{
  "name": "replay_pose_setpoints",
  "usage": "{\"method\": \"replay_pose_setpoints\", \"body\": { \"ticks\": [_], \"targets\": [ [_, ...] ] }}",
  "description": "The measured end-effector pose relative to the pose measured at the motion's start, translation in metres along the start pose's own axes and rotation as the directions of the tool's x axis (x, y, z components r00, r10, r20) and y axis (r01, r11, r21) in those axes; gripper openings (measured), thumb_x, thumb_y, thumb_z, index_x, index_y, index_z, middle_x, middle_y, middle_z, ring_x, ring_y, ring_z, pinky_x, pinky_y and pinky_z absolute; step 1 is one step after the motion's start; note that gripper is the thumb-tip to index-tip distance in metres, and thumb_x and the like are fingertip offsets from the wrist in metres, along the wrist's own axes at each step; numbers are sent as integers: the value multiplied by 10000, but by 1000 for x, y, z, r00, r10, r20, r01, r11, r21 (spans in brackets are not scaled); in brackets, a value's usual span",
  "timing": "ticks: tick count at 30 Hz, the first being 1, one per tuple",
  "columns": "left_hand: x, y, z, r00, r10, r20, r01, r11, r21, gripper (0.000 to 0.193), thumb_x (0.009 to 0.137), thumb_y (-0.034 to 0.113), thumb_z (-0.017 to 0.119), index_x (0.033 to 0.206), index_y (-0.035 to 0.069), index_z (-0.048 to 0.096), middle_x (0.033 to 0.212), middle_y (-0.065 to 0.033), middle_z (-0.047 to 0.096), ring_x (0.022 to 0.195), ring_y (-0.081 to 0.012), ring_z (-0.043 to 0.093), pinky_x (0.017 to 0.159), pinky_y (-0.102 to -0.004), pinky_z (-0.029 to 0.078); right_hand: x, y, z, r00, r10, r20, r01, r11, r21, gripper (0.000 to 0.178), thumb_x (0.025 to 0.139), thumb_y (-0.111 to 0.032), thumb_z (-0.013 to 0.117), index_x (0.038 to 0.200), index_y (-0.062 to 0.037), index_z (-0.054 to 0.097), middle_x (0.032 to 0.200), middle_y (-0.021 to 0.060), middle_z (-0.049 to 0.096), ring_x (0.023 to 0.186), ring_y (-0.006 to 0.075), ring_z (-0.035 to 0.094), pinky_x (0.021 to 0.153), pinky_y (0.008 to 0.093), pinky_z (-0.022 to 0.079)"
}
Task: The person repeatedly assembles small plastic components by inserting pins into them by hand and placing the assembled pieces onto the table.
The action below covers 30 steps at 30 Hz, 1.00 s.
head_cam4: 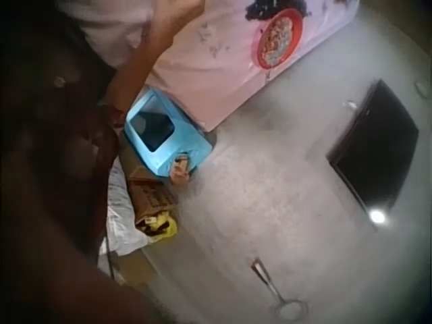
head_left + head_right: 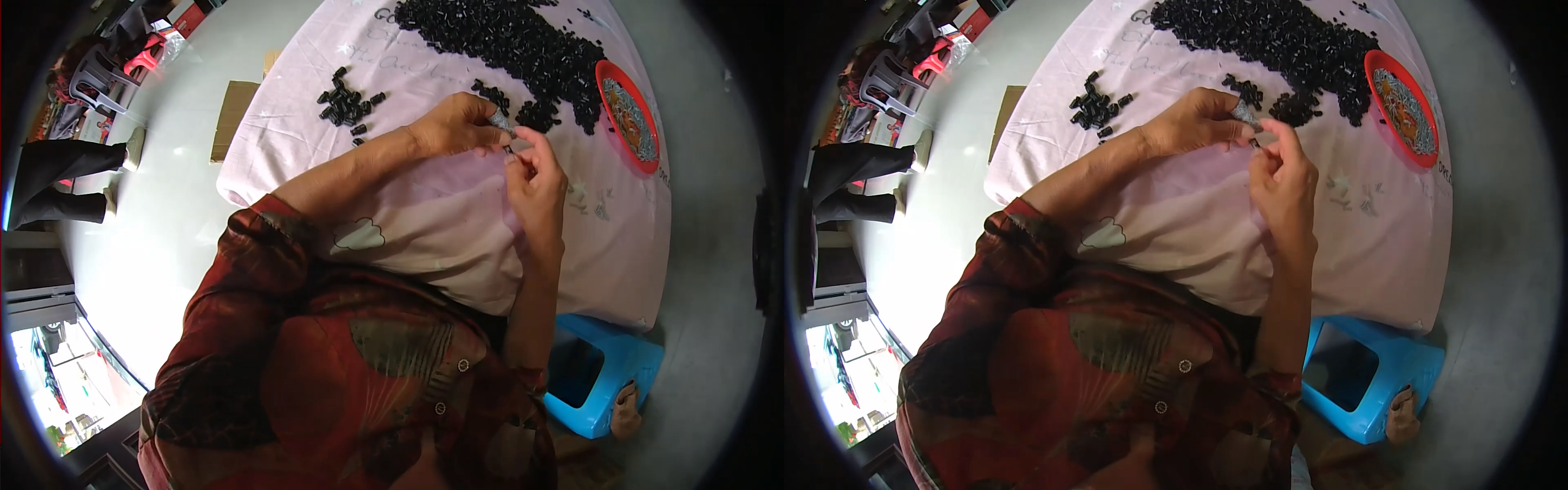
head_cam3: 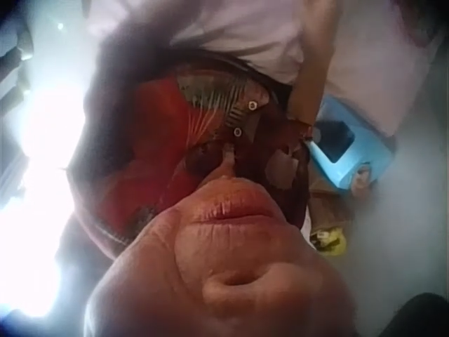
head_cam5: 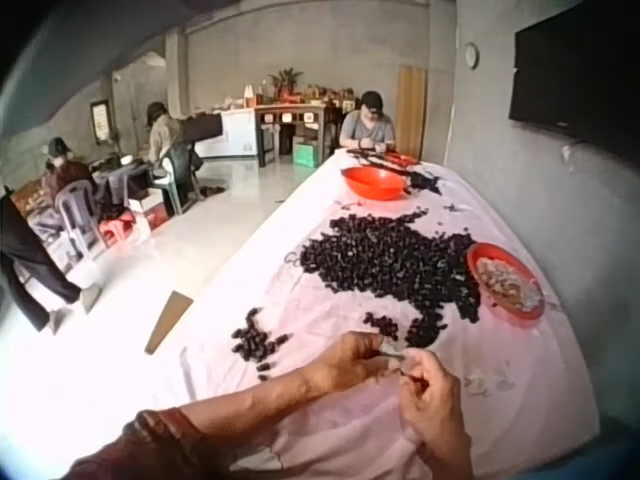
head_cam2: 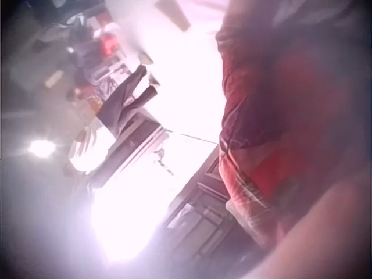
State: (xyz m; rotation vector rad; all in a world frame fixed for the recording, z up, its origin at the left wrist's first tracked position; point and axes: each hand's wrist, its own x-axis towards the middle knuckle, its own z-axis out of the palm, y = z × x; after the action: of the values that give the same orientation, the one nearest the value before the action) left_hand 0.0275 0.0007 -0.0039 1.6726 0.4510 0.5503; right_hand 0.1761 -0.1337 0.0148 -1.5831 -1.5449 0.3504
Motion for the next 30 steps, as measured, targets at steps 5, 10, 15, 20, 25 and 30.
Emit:
{"method": "replay_pose_setpoints", "body": {
  "ticks": [5,10,15,20,25,30],
  "targets": [
    [43,-15,-37,938,289,-189,-42,637,769,336,961,342,587,1019,22,675,913,-143,675,832,-219,629,754,-369,513,-1,7,5,995,38,-96,-36,999,25,282,917,-18,544,1177,-2,651,841,-3,615,722,63,518,677,224,447],
    [59,-48,6,907,421,0,-176,380,908,623,960,551,433,1372,93,522,1439,-181,415,1306,-396,414,1102,-551,297,0,5,2,984,138,-116,-126,987,104,248,925,-32,562,1148,-1,667,848,-27,588,729,46,488,675,204,421],
    [85,0,-25,897,298,-327,123,543,831,398,934,438,522,1062,103,695,1253,-160,594,1218,-351,509,1029,-503,353,-6,7,2,974,201,-107,-179,966,186,246,927,-34,569,1153,0,659,831,-28,573,712,45,472,651,196,401],
    [97,-46,-27,890,354,-288,146,376,915,490,966,450,479,1300,112,600,1449,-203,438,1419,-368,313,1173,-502,206,0,5,6,969,244,-33,-231,946,226,247,928,-37,575,1162,5,643,835,-24,575,703,45,470,645,196,396],
    [35,-29,-8,933,350,83,-212,348,913,418,1009,352,480,1285,54,579,1431,-221,472,1384,-377,390,1144,-485,287,4,3,3,974,207,-95,-177,950,259,195,931,-57,585,1112,3,627,879,14,642,748,65,544,683,218,443],
    [27,-14,-53,982,37,-183,-9,988,155,238,992,108,567,1204,18,624,1225,-59,644,1170,-128,577,1004,-282,461,42,19,5,1000,-14,7,14,999,-32,159,929,-68,581,1067,3,615,913,56,676,816,88,594,741,226,466]
  ]
}}
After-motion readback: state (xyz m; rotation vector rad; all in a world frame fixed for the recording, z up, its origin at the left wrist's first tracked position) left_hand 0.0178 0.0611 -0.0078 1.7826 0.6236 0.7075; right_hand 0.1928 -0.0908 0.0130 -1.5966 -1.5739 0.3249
